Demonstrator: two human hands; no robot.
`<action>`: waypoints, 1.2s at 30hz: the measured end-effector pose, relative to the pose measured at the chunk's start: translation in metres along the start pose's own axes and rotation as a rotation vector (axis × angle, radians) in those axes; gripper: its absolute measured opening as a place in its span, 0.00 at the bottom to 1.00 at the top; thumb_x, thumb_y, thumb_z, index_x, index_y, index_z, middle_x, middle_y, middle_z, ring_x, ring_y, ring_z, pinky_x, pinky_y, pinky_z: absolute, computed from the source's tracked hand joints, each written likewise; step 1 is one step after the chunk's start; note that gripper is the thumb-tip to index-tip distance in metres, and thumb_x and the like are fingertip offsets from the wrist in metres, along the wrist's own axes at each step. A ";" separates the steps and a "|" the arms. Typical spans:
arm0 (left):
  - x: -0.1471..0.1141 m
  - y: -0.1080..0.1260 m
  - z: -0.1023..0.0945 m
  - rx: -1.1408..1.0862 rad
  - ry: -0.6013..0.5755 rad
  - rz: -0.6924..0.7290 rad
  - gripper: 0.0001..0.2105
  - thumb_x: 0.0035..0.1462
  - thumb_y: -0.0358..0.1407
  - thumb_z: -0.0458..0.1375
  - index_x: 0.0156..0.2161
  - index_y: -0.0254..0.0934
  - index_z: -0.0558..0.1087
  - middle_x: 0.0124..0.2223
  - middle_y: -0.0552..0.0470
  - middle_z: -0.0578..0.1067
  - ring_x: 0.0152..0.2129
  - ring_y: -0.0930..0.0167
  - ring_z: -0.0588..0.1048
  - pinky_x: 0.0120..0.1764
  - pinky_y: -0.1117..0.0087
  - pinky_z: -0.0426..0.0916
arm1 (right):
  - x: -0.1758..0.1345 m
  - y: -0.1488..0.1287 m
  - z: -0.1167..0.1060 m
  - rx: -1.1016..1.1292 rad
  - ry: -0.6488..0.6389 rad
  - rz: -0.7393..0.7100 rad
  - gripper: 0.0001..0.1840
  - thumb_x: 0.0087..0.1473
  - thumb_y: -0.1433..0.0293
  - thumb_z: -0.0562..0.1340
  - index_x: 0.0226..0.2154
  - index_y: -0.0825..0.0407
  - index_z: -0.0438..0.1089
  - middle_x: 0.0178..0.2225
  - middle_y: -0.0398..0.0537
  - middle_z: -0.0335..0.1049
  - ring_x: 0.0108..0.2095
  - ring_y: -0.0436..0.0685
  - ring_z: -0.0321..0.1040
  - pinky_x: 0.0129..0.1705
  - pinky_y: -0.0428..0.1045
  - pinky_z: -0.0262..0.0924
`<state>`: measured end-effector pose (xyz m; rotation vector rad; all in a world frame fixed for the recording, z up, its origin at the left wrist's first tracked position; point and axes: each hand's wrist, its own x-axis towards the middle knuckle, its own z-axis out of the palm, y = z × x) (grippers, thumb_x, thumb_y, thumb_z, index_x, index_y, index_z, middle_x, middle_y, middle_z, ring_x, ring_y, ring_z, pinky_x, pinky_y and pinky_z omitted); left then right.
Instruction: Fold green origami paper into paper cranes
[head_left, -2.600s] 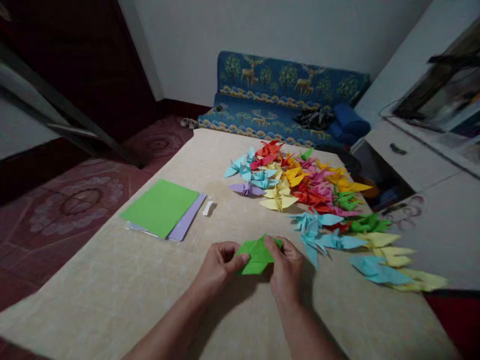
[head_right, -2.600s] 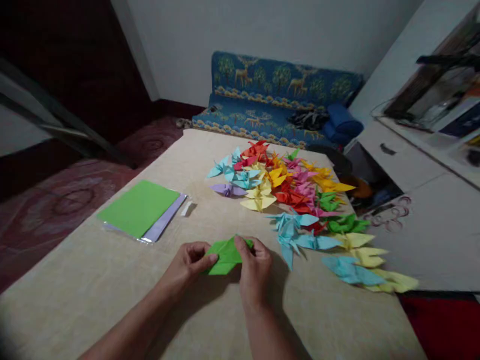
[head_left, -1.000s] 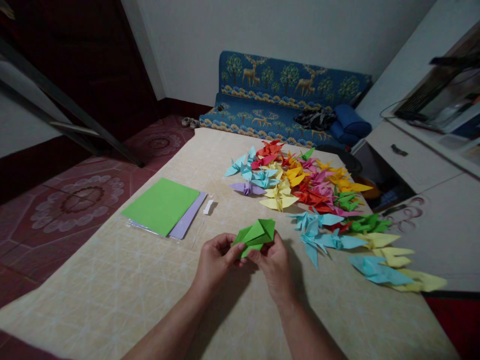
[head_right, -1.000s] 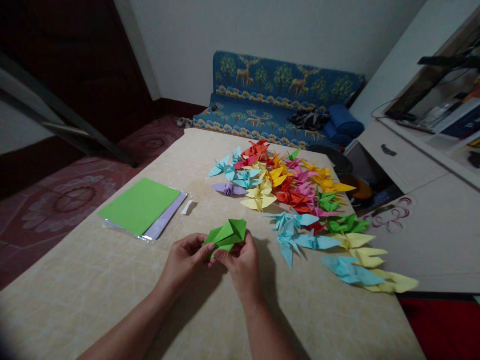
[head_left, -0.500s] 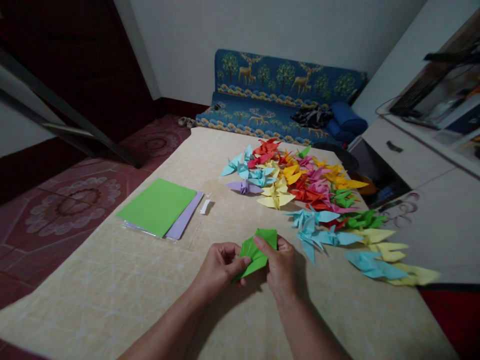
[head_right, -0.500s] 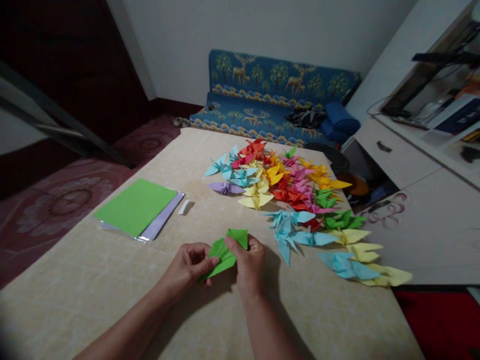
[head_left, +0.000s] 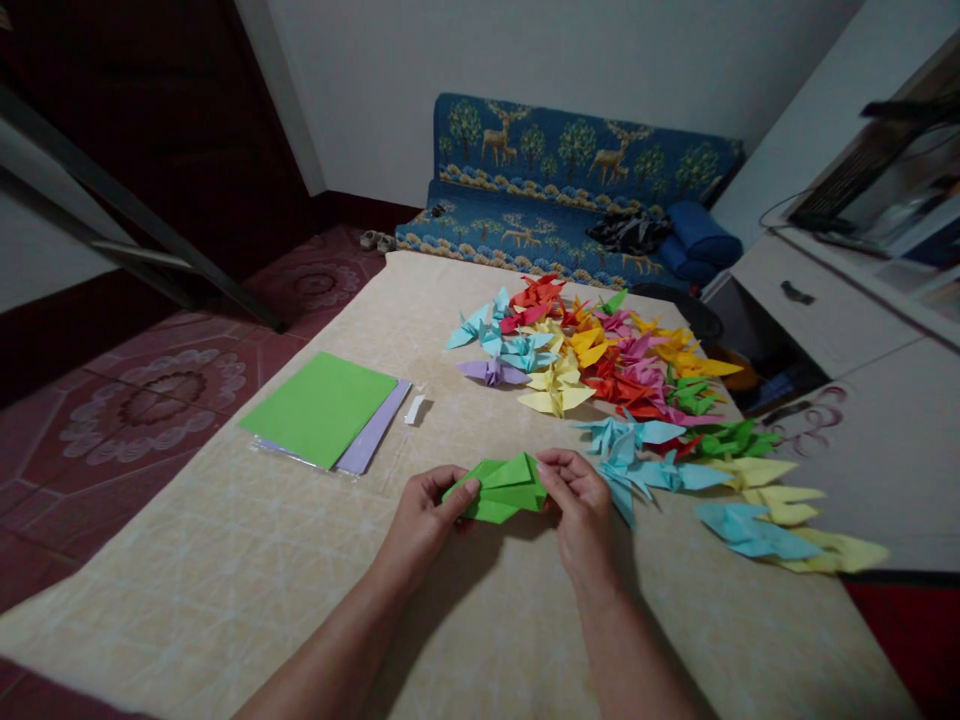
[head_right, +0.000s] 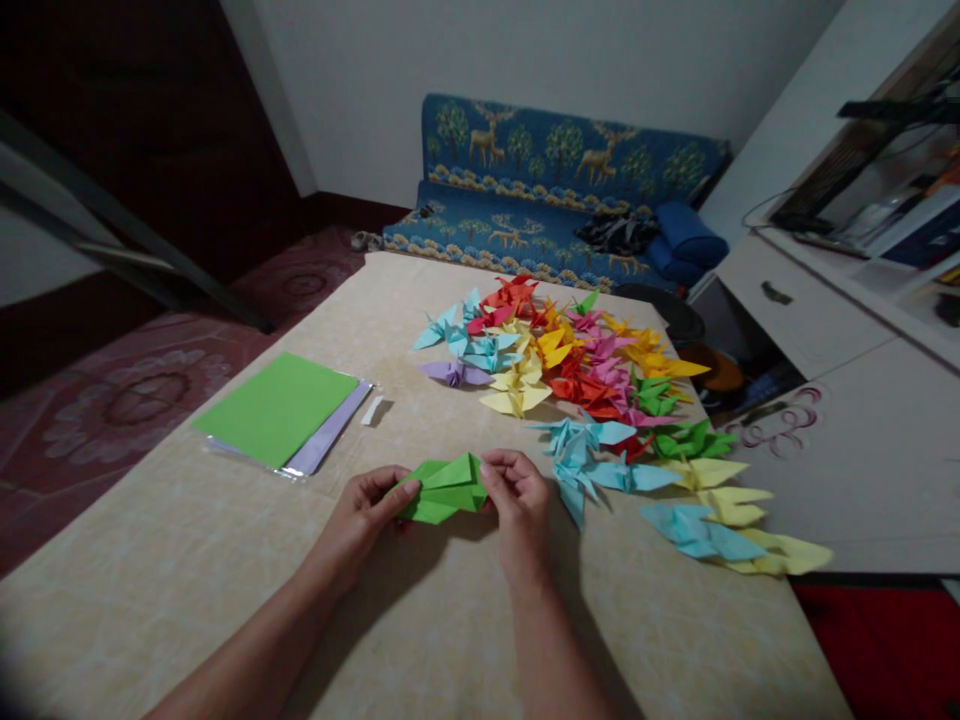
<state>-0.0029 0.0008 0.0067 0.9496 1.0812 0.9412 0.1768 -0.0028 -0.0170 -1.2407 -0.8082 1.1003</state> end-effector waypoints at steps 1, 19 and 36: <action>0.000 0.001 -0.001 0.022 0.021 0.016 0.17 0.48 0.46 0.64 0.25 0.32 0.72 0.19 0.55 0.67 0.16 0.77 0.63 0.20 0.77 0.57 | -0.001 -0.002 0.000 -0.019 -0.068 0.019 0.14 0.45 0.62 0.68 0.36 0.50 0.73 0.28 0.44 0.75 0.24 0.53 0.70 0.23 0.45 0.62; -0.001 0.001 0.000 0.289 -0.072 0.128 0.11 0.49 0.38 0.63 0.34 0.31 0.74 0.26 0.50 0.74 0.23 0.71 0.70 0.26 0.75 0.62 | -0.005 -0.012 0.006 -0.306 -0.191 -0.374 0.04 0.49 0.70 0.66 0.25 0.50 0.71 0.27 0.42 0.67 0.30 0.53 0.66 0.31 0.46 0.61; 0.001 0.001 0.000 0.091 -0.066 0.082 0.07 0.47 0.33 0.62 0.33 0.31 0.75 0.26 0.50 0.75 0.22 0.71 0.71 0.27 0.73 0.64 | -0.012 -0.006 0.012 -0.275 -0.009 -0.200 0.10 0.49 0.63 0.67 0.24 0.52 0.71 0.22 0.41 0.68 0.24 0.51 0.64 0.25 0.45 0.60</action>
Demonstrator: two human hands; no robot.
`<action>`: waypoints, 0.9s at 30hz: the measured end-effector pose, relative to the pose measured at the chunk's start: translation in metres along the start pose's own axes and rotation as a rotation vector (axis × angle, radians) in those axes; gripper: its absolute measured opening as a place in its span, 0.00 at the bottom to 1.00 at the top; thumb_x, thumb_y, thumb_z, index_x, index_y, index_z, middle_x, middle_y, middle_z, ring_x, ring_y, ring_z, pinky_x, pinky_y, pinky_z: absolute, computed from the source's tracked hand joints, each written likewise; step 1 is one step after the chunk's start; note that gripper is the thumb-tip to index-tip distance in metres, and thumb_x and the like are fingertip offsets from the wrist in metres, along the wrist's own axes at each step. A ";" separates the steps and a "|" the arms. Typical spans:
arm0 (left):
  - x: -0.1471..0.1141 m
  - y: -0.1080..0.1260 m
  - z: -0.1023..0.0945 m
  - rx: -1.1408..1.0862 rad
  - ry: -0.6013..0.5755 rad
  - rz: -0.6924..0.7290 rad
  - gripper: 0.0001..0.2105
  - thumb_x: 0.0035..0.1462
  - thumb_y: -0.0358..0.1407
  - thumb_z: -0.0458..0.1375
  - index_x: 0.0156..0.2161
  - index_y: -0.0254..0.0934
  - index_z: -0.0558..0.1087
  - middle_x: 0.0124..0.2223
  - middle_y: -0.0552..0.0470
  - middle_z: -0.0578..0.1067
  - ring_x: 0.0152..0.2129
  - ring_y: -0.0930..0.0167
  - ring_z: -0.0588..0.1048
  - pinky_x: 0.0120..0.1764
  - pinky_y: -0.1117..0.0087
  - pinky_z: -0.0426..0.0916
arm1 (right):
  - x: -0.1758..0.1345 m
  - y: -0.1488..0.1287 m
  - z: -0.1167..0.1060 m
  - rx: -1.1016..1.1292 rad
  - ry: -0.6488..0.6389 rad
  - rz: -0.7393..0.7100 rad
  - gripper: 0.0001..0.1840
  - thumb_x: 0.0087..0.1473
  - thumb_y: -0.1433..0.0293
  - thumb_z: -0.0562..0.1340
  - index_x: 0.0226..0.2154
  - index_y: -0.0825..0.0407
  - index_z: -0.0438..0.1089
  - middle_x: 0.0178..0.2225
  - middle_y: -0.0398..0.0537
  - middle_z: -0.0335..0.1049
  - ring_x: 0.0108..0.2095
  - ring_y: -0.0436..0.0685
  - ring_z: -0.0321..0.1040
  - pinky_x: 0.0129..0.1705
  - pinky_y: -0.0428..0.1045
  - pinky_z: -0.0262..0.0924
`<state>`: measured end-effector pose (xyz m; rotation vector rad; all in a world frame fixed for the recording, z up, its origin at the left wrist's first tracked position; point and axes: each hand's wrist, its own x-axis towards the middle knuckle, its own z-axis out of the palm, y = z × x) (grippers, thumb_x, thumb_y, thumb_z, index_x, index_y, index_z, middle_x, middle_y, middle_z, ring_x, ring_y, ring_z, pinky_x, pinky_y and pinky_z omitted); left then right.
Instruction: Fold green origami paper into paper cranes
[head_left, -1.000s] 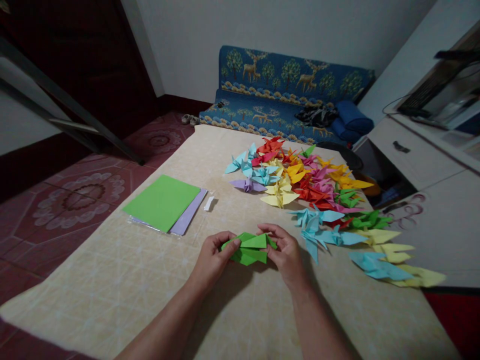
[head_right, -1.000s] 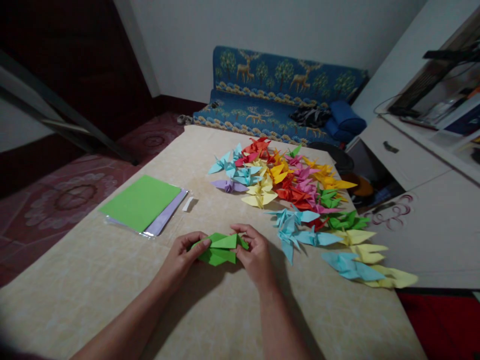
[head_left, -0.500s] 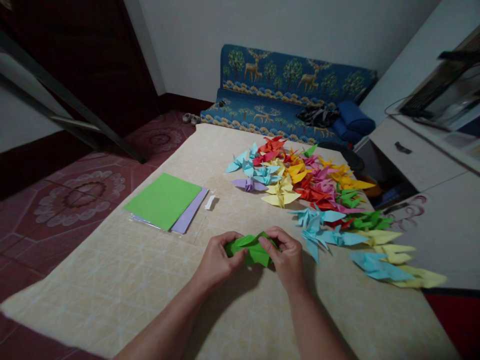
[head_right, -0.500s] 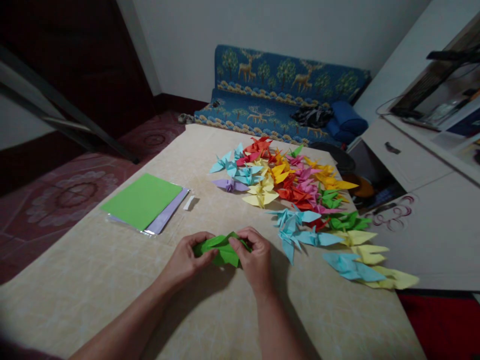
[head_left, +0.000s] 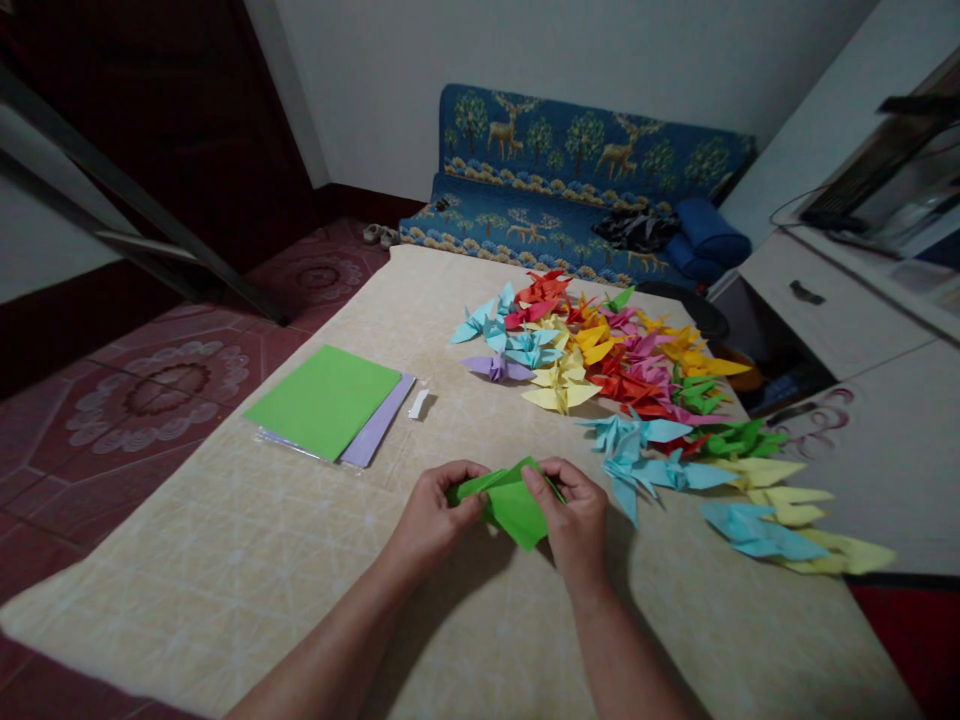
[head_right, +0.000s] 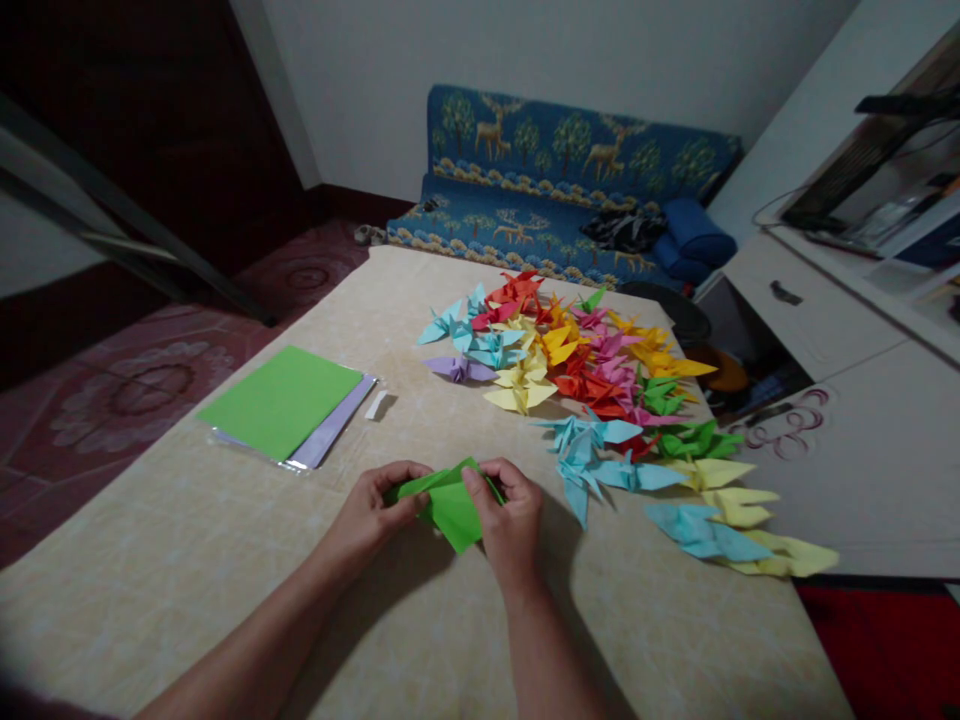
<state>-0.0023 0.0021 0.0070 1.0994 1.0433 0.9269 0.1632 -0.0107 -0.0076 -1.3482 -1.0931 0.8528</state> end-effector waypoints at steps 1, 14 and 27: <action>0.000 0.000 0.000 -0.045 0.006 0.000 0.09 0.47 0.33 0.64 0.35 0.31 0.75 0.27 0.50 0.75 0.22 0.72 0.71 0.28 0.73 0.64 | 0.000 0.001 0.000 0.015 0.015 0.027 0.11 0.48 0.62 0.67 0.24 0.53 0.72 0.22 0.42 0.69 0.24 0.52 0.65 0.25 0.45 0.60; 0.003 0.000 0.000 -0.134 0.005 -0.003 0.07 0.47 0.34 0.63 0.28 0.32 0.81 0.26 0.49 0.74 0.23 0.74 0.69 0.27 0.75 0.63 | -0.003 0.011 0.007 0.145 0.045 0.181 0.11 0.47 0.59 0.66 0.27 0.49 0.71 0.23 0.41 0.71 0.23 0.53 0.67 0.24 0.45 0.61; 0.008 -0.010 -0.007 -0.283 0.204 -0.117 0.12 0.48 0.37 0.64 0.37 0.31 0.79 0.26 0.49 0.76 0.20 0.74 0.71 0.24 0.75 0.65 | -0.007 -0.005 0.005 0.419 0.012 0.206 0.19 0.56 0.53 0.59 0.43 0.49 0.70 0.32 0.45 0.73 0.22 0.51 0.67 0.19 0.44 0.61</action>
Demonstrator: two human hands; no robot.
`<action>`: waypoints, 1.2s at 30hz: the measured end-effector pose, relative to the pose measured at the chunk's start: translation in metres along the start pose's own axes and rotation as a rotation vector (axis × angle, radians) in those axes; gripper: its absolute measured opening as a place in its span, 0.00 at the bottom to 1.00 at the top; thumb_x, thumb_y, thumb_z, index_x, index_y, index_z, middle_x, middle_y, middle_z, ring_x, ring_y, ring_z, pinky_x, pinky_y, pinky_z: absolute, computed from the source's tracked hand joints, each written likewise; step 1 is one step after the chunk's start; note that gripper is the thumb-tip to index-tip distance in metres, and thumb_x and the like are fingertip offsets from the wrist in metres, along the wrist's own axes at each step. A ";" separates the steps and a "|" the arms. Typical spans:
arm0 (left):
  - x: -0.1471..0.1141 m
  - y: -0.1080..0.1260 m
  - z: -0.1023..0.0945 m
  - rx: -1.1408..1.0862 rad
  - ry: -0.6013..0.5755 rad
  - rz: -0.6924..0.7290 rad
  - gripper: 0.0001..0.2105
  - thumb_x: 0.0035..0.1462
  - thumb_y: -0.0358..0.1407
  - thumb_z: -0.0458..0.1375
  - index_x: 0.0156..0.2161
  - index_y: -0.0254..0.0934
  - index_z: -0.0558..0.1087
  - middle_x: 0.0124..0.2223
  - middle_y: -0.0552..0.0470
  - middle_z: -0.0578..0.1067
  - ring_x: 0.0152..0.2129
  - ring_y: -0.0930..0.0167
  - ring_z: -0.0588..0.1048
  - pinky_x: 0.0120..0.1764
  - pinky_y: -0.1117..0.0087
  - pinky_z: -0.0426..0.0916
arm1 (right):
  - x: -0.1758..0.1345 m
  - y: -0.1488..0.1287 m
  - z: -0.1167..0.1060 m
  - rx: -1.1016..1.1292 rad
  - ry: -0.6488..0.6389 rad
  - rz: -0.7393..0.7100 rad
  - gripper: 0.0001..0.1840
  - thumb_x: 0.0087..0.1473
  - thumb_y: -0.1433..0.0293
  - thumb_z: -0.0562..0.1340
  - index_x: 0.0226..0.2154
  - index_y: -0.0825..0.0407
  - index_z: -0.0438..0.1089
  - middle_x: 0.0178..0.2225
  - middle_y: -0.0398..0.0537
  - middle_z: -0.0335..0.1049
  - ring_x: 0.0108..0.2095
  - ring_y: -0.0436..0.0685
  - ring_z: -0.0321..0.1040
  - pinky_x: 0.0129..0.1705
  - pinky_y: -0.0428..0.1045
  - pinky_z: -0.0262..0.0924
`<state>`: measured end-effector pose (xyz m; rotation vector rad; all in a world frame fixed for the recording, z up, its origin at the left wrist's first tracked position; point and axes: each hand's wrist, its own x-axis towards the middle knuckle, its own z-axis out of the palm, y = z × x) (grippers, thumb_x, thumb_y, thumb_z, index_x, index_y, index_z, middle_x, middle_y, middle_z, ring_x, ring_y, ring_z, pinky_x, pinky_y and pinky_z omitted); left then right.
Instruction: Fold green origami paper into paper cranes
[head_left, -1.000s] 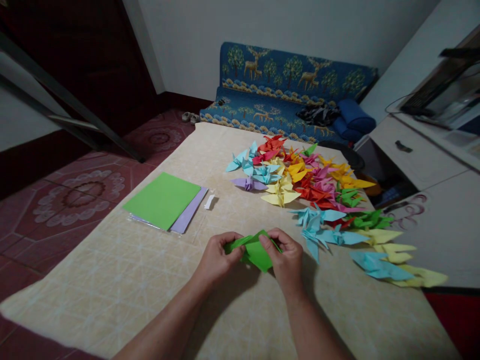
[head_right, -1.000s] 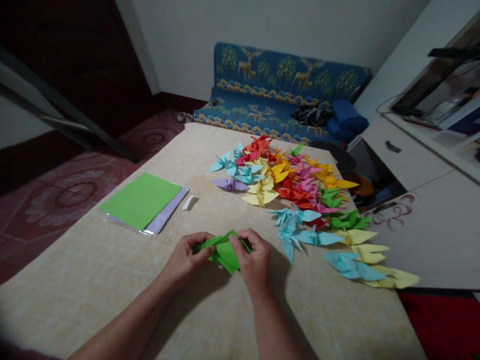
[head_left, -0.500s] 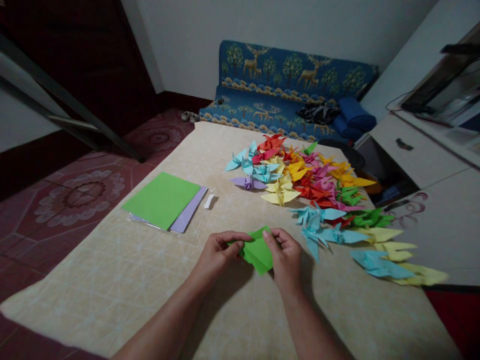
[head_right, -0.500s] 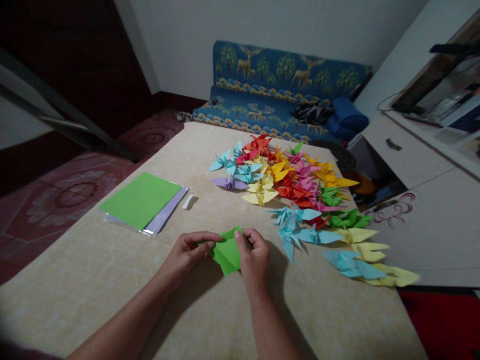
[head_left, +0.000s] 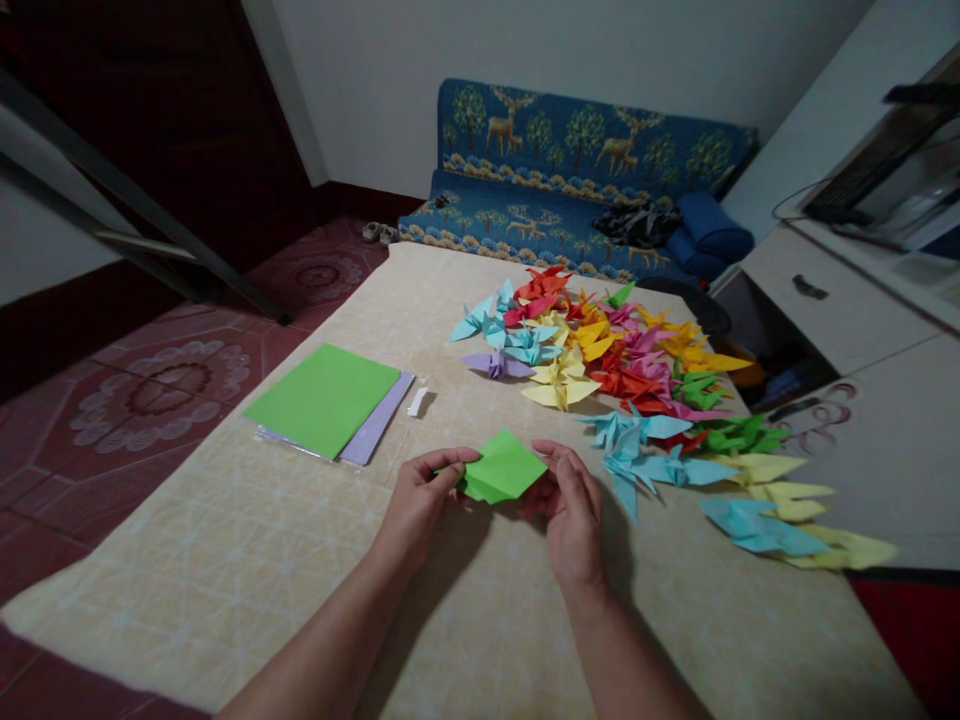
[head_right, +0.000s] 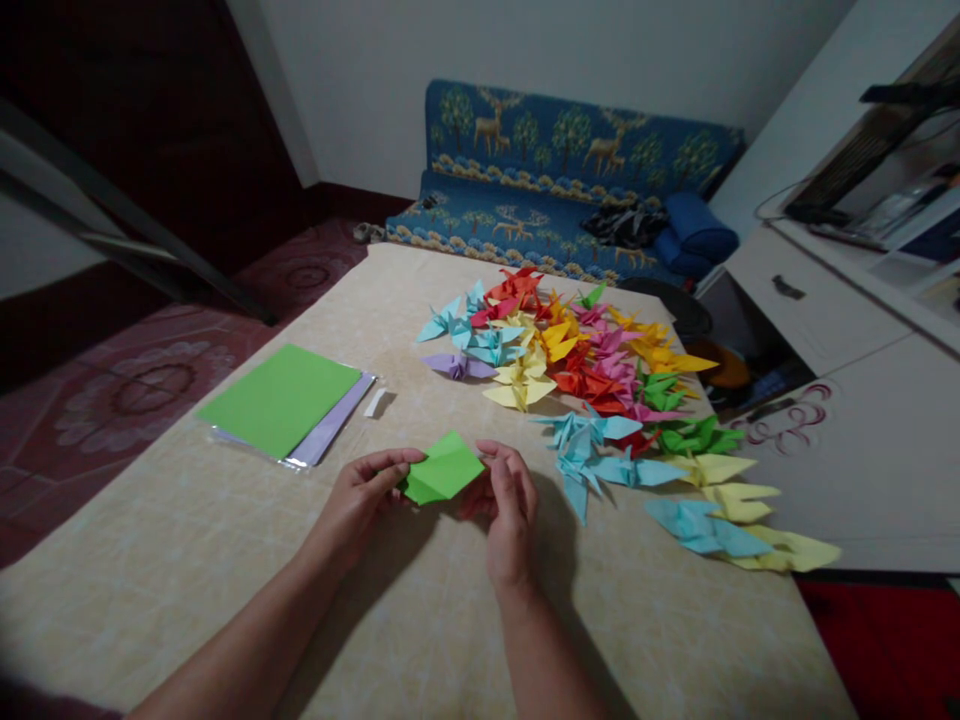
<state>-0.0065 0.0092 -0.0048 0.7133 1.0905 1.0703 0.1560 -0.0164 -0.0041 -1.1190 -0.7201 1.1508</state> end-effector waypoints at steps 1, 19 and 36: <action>0.000 0.000 0.000 -0.009 -0.002 -0.003 0.12 0.48 0.37 0.64 0.37 0.31 0.79 0.26 0.49 0.76 0.20 0.74 0.71 0.24 0.75 0.66 | -0.001 -0.001 0.001 0.009 -0.006 -0.002 0.19 0.56 0.54 0.59 0.43 0.50 0.70 0.31 0.45 0.72 0.22 0.50 0.67 0.20 0.44 0.61; -0.001 0.004 0.003 0.280 0.092 0.427 0.04 0.48 0.30 0.63 0.30 0.37 0.81 0.31 0.50 0.78 0.28 0.72 0.74 0.31 0.74 0.67 | 0.002 0.001 -0.004 -0.326 0.072 -0.337 0.14 0.55 0.65 0.64 0.44 0.49 0.71 0.41 0.48 0.70 0.35 0.53 0.68 0.31 0.45 0.65; -0.006 0.008 0.005 0.350 0.079 0.547 0.05 0.48 0.29 0.64 0.28 0.41 0.82 0.29 0.50 0.78 0.29 0.69 0.75 0.34 0.70 0.69 | 0.003 0.000 -0.004 -0.513 0.165 -0.575 0.07 0.55 0.70 0.63 0.39 0.50 0.73 0.44 0.52 0.67 0.45 0.59 0.68 0.38 0.51 0.69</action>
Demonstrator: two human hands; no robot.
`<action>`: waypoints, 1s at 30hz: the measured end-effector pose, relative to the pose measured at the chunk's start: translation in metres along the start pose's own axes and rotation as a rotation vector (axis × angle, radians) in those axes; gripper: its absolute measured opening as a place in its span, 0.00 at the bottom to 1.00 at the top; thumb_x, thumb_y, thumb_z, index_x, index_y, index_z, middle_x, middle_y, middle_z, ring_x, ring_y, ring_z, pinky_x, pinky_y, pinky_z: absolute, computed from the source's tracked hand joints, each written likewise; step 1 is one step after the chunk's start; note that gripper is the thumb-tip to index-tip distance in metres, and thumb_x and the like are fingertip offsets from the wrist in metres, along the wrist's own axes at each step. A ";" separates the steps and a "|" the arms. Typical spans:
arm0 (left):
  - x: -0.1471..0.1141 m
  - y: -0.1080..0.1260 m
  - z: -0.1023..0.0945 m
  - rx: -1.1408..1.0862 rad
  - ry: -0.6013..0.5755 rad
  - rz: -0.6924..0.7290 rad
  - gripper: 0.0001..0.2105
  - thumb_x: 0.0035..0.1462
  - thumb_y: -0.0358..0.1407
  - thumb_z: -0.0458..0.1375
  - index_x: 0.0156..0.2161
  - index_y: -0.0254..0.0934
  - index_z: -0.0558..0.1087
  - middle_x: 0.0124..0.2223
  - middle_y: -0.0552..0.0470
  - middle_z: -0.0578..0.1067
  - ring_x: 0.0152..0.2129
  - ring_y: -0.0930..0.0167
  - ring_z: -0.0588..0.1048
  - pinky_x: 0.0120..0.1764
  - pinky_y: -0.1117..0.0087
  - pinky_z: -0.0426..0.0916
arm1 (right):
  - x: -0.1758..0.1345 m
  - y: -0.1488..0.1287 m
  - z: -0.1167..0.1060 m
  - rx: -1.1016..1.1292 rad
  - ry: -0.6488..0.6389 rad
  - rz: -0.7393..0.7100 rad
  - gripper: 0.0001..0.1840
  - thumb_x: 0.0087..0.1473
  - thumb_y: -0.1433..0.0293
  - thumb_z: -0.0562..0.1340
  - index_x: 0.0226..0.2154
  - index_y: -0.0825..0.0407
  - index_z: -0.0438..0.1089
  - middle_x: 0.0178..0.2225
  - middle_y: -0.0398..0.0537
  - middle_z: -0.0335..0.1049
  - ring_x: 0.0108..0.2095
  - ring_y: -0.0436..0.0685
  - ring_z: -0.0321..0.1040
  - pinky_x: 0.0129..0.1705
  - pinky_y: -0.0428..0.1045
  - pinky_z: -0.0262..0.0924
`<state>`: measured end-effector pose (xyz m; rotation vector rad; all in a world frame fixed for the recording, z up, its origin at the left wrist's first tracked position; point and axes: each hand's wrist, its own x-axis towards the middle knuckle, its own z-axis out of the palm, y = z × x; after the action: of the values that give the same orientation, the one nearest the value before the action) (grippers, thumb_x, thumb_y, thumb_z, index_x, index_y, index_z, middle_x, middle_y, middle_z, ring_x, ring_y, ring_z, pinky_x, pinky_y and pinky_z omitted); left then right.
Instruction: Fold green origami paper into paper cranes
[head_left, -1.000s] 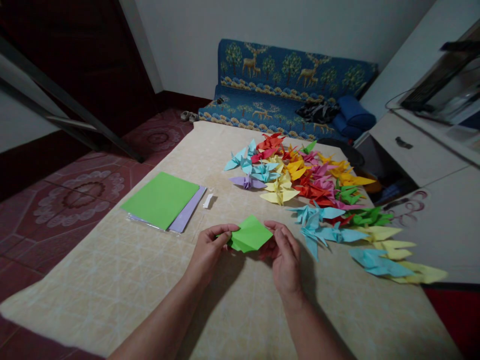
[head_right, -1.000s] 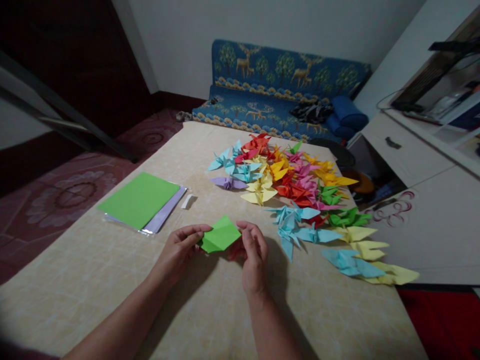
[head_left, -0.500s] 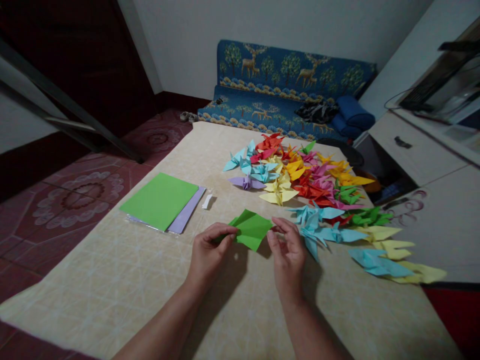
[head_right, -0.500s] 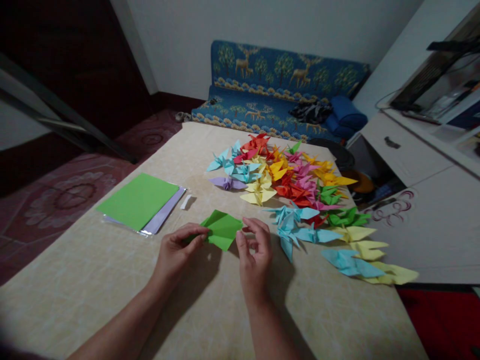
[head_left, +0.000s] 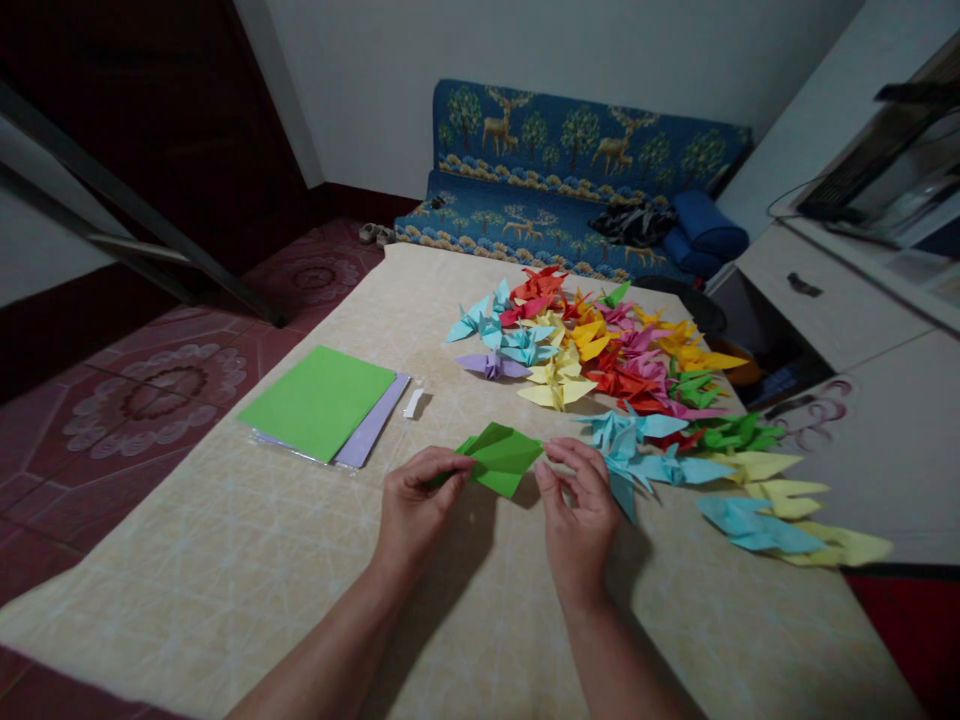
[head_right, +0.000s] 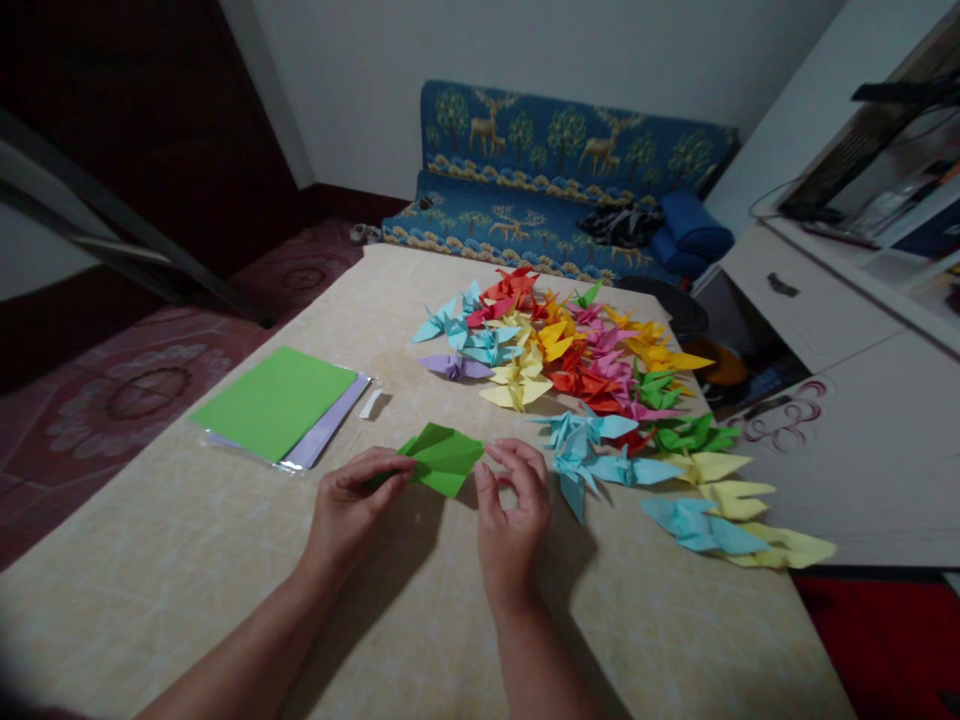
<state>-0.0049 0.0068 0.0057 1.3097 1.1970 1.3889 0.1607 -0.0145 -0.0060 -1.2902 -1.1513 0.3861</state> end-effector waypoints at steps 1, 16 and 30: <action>0.000 0.000 0.000 0.003 0.001 -0.003 0.05 0.48 0.29 0.64 0.28 0.41 0.82 0.30 0.50 0.78 0.29 0.69 0.75 0.34 0.70 0.69 | 0.000 0.000 0.000 0.000 0.000 -0.006 0.07 0.55 0.70 0.63 0.39 0.50 0.73 0.44 0.52 0.67 0.45 0.59 0.68 0.39 0.52 0.69; -0.002 0.000 -0.001 -0.007 -0.076 -0.102 0.05 0.49 0.30 0.62 0.28 0.38 0.81 0.30 0.49 0.78 0.29 0.69 0.74 0.33 0.72 0.67 | 0.001 0.000 -0.005 0.241 -0.127 0.117 0.13 0.56 0.71 0.55 0.33 0.50 0.76 0.47 0.51 0.65 0.50 0.61 0.62 0.50 0.55 0.59; -0.003 0.007 0.000 0.039 -0.208 -0.235 0.08 0.48 0.30 0.56 0.26 0.35 0.79 0.24 0.50 0.73 0.23 0.70 0.67 0.28 0.71 0.58 | 0.014 -0.009 -0.011 0.222 -0.616 0.203 0.23 0.43 0.77 0.65 0.44 0.47 0.70 0.46 0.49 0.70 0.41 0.57 0.70 0.41 0.49 0.66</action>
<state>-0.0041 0.0024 0.0123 1.2613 1.1969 1.0404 0.1724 -0.0121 0.0097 -1.1220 -1.4354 1.0864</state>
